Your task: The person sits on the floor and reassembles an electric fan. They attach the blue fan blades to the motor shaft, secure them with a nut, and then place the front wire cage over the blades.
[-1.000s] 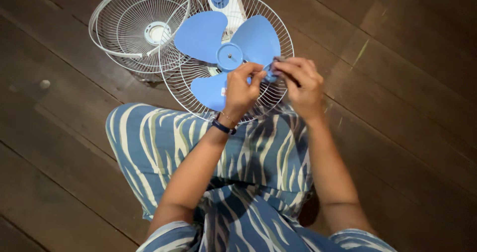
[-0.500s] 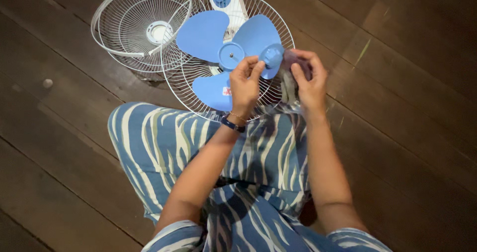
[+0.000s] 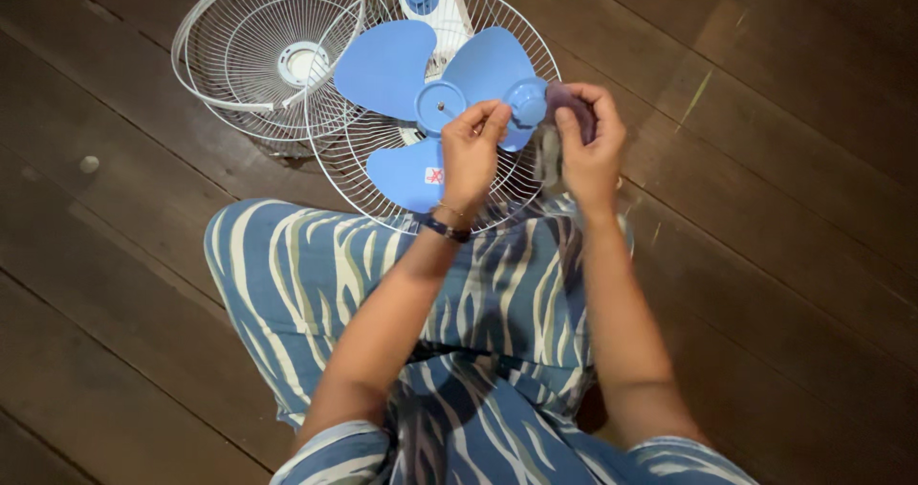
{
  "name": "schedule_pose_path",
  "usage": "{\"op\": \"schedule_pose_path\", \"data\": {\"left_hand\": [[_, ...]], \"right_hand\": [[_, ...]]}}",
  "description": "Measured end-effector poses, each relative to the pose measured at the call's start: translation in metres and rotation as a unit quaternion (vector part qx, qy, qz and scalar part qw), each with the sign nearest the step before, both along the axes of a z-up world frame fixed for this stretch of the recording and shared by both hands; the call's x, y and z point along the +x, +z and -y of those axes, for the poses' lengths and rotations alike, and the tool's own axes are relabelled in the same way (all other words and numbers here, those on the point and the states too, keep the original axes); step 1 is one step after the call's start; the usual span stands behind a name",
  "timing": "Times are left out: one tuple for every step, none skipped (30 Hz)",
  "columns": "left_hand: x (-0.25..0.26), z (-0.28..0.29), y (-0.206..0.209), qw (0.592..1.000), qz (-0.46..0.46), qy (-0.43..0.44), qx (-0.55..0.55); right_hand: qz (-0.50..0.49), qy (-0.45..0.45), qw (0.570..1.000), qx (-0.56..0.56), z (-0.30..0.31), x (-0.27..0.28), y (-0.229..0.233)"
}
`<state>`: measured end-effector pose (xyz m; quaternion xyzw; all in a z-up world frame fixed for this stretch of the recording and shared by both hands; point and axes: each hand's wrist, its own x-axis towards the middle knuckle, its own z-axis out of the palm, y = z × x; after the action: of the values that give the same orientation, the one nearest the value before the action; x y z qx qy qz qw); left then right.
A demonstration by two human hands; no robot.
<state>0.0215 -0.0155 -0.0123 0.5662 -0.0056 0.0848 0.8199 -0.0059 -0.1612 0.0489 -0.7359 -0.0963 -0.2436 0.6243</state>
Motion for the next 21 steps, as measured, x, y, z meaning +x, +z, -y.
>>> {"op": "schedule_pose_path", "data": {"left_hand": [[0.001,0.007,-0.002,0.999,-0.009,0.020,-0.024],[0.002,0.012,-0.005,0.998,-0.017,0.041,-0.047],[0.002,0.017,-0.007,0.997,-0.032,0.050,-0.053],[0.002,0.020,-0.009,0.996,-0.047,0.059,-0.058],[0.002,0.021,-0.010,0.994,-0.061,0.069,-0.063],[0.004,0.021,-0.010,0.993,-0.064,0.076,-0.065],[0.007,0.022,-0.010,0.992,-0.068,0.082,-0.068],[0.010,0.022,-0.010,0.991,-0.072,0.089,-0.070],[0.013,0.021,-0.009,0.993,-0.061,0.083,-0.050],[0.017,0.020,-0.007,0.995,-0.051,0.077,-0.031],[0.019,0.016,-0.005,0.996,-0.042,0.076,-0.011],[0.022,0.011,-0.003,0.997,-0.029,0.068,-0.002],[0.025,0.007,-0.001,0.998,-0.017,0.058,0.007],[0.026,0.003,0.000,0.999,-0.005,0.049,0.016],[0.025,-0.002,0.001,0.998,-0.006,0.049,0.039],[0.025,-0.007,0.002,0.997,-0.007,0.049,0.061],[0.028,-0.013,0.005,0.995,-0.005,0.051,0.084],[0.031,-0.018,0.008,0.993,0.009,0.041,0.108],[0.030,-0.024,0.009,0.990,0.018,0.033,0.133],[0.029,-0.028,0.009,0.987,0.027,0.024,0.158],[0.027,-0.030,0.010,0.982,0.041,0.022,0.184]], "right_hand": [[-0.009,0.001,0.999,0.033,-0.007,-0.001,-0.006],[-0.018,0.003,0.998,0.067,-0.014,-0.002,-0.012],[-0.027,0.003,0.995,0.100,-0.016,-0.004,-0.017],[-0.031,-0.002,0.997,0.075,-0.015,-0.005,-0.020],[-0.036,-0.005,0.998,0.051,-0.013,-0.006,-0.024],[-0.040,-0.008,0.999,0.027,-0.009,-0.007,-0.028],[-0.027,0.011,0.999,-0.044,-0.004,-0.009,-0.032],[-0.014,0.029,0.993,-0.115,0.005,-0.010,-0.037],[0.001,0.046,0.982,-0.185,0.014,-0.010,-0.041],[-0.014,0.002,0.986,-0.166,0.026,-0.008,-0.046],[-0.030,-0.037,0.988,-0.146,0.038,-0.003,-0.050],[-0.046,-0.076,0.988,-0.126,0.049,0.001,-0.056],[-0.052,-0.094,0.983,-0.146,0.059,0.005,-0.062],[-0.058,-0.111,0.978,-0.166,0.068,0.008,-0.069],[-0.065,-0.129,0.972,-0.187,0.077,0.009,-0.073],[-0.111,-0.126,0.961,-0.220,0.083,0.009,-0.076],[-0.152,-0.122,0.948,-0.251,0.086,0.013,-0.076],[-0.194,-0.118,0.932,-0.282,0.087,0.017,-0.074],[-0.128,-0.121,0.936,-0.306,0.084,0.016,-0.071],[-0.061,-0.122,0.935,-0.327,0.080,0.014,-0.065],[0.006,-0.121,0.930,-0.347,0.075,0.011,-0.057]]}}
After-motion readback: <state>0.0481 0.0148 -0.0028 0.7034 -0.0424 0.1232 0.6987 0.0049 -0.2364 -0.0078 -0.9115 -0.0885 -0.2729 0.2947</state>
